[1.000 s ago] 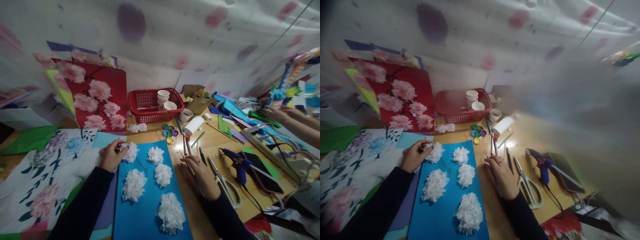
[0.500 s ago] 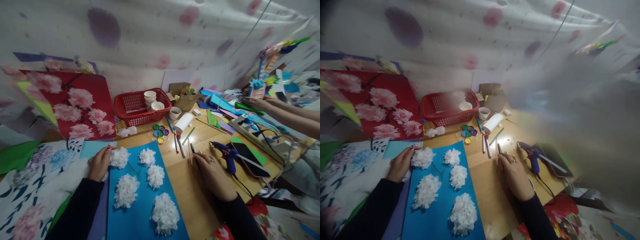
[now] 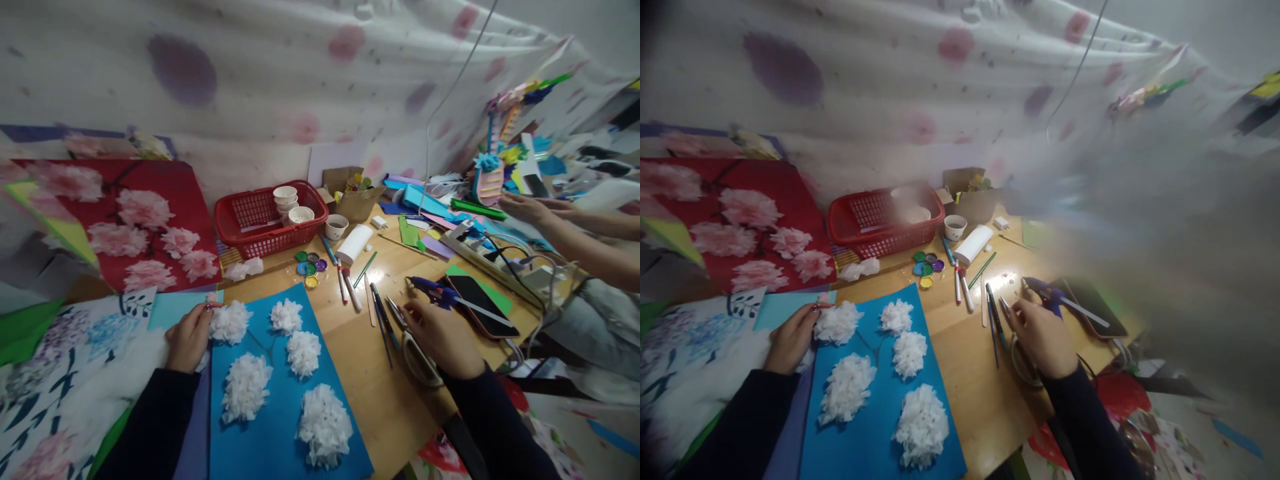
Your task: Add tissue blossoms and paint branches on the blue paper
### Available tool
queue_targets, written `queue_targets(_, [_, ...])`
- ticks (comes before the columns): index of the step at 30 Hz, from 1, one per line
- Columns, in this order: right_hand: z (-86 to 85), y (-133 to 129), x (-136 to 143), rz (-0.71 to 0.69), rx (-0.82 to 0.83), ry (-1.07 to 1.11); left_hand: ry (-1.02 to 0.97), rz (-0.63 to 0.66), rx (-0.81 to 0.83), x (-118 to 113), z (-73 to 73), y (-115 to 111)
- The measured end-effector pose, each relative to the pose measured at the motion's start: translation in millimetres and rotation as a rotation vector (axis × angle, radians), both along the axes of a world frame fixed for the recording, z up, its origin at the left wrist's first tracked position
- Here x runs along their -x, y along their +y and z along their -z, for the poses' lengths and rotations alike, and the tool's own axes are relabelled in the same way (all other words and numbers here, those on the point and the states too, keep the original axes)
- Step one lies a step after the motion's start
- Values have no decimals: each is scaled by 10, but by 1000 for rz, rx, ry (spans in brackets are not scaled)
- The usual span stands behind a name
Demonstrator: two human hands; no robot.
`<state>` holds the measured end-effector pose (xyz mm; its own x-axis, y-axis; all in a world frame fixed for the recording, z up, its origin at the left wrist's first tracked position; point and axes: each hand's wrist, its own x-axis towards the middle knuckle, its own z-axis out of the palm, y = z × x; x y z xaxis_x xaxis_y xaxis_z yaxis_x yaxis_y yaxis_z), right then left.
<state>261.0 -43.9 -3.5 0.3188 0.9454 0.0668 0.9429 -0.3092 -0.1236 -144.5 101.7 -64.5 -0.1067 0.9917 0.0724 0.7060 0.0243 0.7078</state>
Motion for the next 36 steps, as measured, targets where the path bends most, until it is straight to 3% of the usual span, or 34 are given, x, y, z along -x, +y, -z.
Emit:
queue_targets(4, [91, 170, 180, 10, 197, -6, -3, 7, -43, 10, 47, 3])
queue_targets(8, [107, 250, 250, 40, 217, -9, -1, -12, -164, 12, 28, 15])
queue_targets(10, [79, 228, 224, 30, 207, 6, 24, -46, -259, -7, -65, -9])
queue_targets(13, [3, 113, 165, -8, 145, 51, 78, -40, -427, -139, -338, -153])
queue_targets(15, [-74, -8, 179, -75, 62, 105, 136, 113, -616, -324, -571, -338])
queue_targets(18, [-230, -218, 350, -250, 27, 283, 314, 454, -740, -690, -858, -699])
queue_targets(20, [-336, -357, 530, -400, 117, 471, 507, 639, -806, -906, -934, -930])
queue_targets(22, [-411, -484, 690, -507, 212, 693, 620, 771, -843, -1032, -903, -1118])
queue_targets(24, [-430, -589, 783, -521, 336, 977, 644, 832, -798, -1048, -801, -1271])
queue_targets(26, [-378, -665, 813, -450, 413, 1279, 617, 826, -723, -981, -682, -1415])
queue_targets(30, [-139, -727, 882, -481, 383, 1803, 545, 789, -568, -797, -555, -1703])
queue_targets(33, [8, -715, 1079, -572, 396, 1905, 436, 807, -391, -721, -581, -1861])
queue_targets(36, [47, -671, 1328, -569, 268, 1691, 283, 846, -193, -672, -633, -1928])
